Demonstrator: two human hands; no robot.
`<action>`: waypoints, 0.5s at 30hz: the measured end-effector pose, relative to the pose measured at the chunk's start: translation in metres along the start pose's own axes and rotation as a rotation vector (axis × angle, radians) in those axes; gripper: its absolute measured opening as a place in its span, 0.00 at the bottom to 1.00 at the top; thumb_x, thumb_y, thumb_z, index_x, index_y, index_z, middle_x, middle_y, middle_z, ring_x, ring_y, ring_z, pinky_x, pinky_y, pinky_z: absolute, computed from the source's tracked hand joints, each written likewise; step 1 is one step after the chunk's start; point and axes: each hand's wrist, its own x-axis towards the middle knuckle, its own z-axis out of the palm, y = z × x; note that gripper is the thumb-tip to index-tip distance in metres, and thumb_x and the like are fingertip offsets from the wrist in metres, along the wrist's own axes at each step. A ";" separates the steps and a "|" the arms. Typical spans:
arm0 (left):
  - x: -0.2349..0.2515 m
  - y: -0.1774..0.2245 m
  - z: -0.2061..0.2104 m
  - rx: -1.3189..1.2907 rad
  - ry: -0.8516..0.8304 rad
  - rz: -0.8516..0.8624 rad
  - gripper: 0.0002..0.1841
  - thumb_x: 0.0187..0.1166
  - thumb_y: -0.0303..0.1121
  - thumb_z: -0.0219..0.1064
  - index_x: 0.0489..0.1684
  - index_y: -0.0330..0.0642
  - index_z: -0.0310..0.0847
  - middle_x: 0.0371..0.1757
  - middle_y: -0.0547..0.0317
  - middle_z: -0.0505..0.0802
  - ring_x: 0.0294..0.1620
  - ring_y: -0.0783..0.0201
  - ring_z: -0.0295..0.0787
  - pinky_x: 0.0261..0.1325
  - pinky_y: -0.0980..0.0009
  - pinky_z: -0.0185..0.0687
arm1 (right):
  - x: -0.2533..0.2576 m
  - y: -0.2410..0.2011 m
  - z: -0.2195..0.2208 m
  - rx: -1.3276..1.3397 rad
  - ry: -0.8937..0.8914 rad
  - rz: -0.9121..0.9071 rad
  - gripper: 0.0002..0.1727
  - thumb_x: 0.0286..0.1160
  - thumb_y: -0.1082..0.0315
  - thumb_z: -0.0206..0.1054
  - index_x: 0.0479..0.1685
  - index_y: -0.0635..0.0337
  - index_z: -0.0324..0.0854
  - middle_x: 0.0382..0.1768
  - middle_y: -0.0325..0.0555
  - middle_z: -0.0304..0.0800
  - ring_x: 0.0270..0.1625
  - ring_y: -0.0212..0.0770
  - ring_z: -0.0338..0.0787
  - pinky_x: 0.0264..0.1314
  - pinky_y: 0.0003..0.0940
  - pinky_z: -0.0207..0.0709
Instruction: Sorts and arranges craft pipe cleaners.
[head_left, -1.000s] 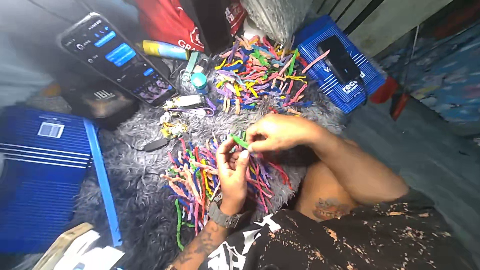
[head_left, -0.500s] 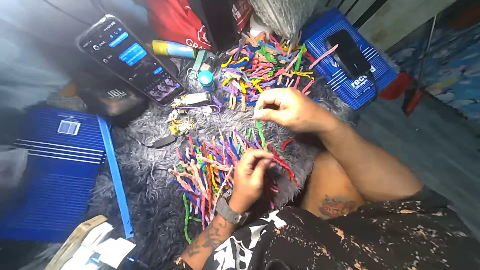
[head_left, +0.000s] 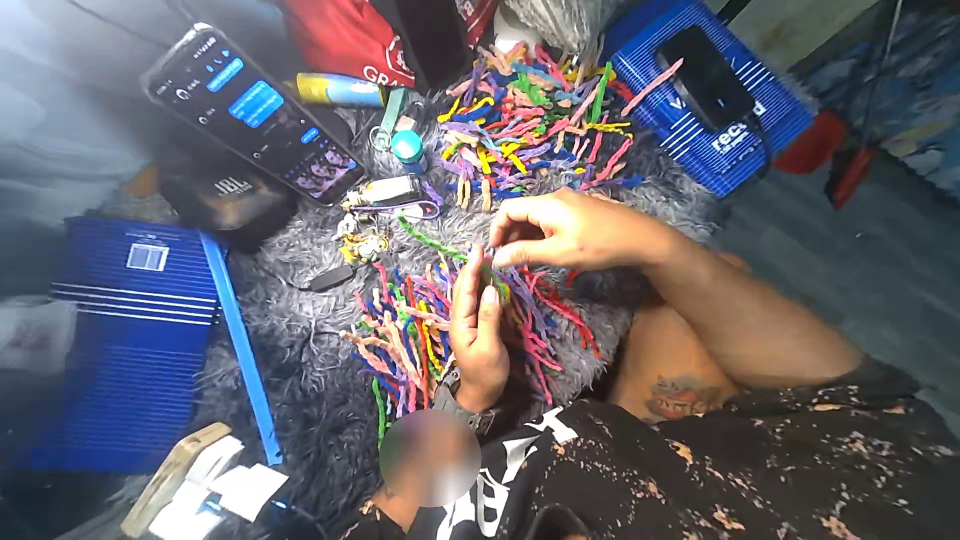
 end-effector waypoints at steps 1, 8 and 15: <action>0.000 0.000 -0.001 -0.003 -0.035 0.013 0.24 0.90 0.33 0.49 0.86 0.43 0.66 0.80 0.59 0.79 0.72 0.68 0.80 0.71 0.67 0.80 | 0.002 0.000 0.004 0.020 -0.034 -0.003 0.13 0.79 0.60 0.72 0.54 0.57 0.84 0.41 0.38 0.93 0.42 0.27 0.91 0.49 0.27 0.85; -0.001 -0.001 -0.002 0.139 0.063 0.069 0.18 0.88 0.34 0.55 0.72 0.47 0.77 0.81 0.61 0.75 0.75 0.67 0.77 0.70 0.68 0.80 | -0.015 -0.019 0.017 -0.037 0.013 0.050 0.07 0.78 0.70 0.69 0.47 0.58 0.78 0.27 0.37 0.81 0.27 0.29 0.79 0.32 0.27 0.75; -0.006 0.000 0.002 0.101 -0.088 0.034 0.10 0.88 0.35 0.57 0.61 0.53 0.79 0.57 0.71 0.88 0.53 0.76 0.86 0.56 0.74 0.86 | -0.026 -0.011 0.043 -0.327 -0.538 0.321 0.11 0.84 0.66 0.64 0.52 0.63 0.85 0.40 0.55 0.89 0.47 0.55 0.88 0.51 0.58 0.78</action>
